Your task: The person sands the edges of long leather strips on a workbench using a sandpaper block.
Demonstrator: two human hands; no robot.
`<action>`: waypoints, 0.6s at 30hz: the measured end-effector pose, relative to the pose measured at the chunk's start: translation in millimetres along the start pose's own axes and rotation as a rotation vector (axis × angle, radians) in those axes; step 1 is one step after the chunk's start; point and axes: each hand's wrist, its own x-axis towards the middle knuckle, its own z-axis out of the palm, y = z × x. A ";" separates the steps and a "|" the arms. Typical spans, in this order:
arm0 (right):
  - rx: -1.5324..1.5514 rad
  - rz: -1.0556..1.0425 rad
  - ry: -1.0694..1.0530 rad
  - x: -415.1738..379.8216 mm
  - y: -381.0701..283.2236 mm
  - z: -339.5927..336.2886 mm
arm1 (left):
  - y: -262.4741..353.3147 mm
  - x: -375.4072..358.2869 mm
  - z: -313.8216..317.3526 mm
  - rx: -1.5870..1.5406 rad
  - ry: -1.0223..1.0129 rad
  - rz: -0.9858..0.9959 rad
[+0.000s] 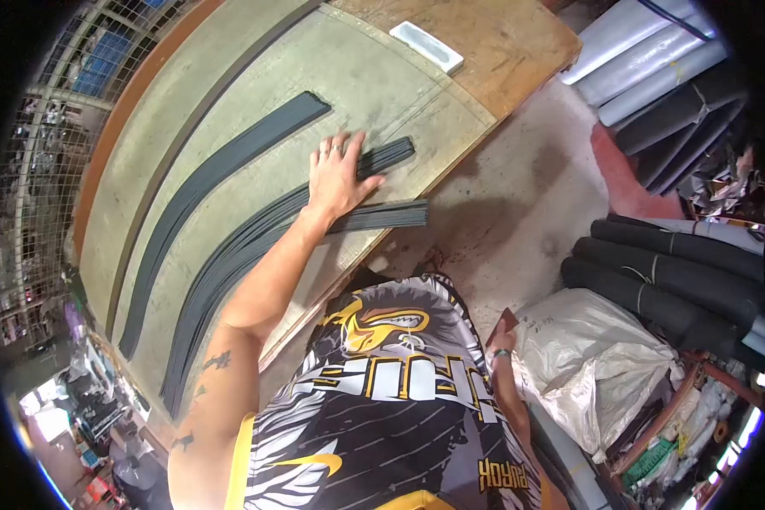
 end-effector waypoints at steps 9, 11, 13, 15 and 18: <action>0.190 -0.017 -0.023 -53.9 -55.9 -39.0 | -45.6 -2.3 16.1 -0.215 -0.185 -0.057; 0.210 0.024 0.013 -64.9 -85.8 -54.6 | -26.4 -8.4 4.6 -0.242 0.029 -0.029; 0.175 -0.011 0.016 -63.4 -109.4 -64.6 | -2.3 -26.8 -9.6 -0.346 -0.054 0.051; 0.267 -0.092 -0.046 -43.2 -122.5 -64.2 | 31.2 -52.8 -20.1 -0.331 -0.179 0.097; 0.392 -0.223 -0.069 19.1 -150.4 -29.7 | 52.0 -80.2 13.4 -0.306 -0.289 0.020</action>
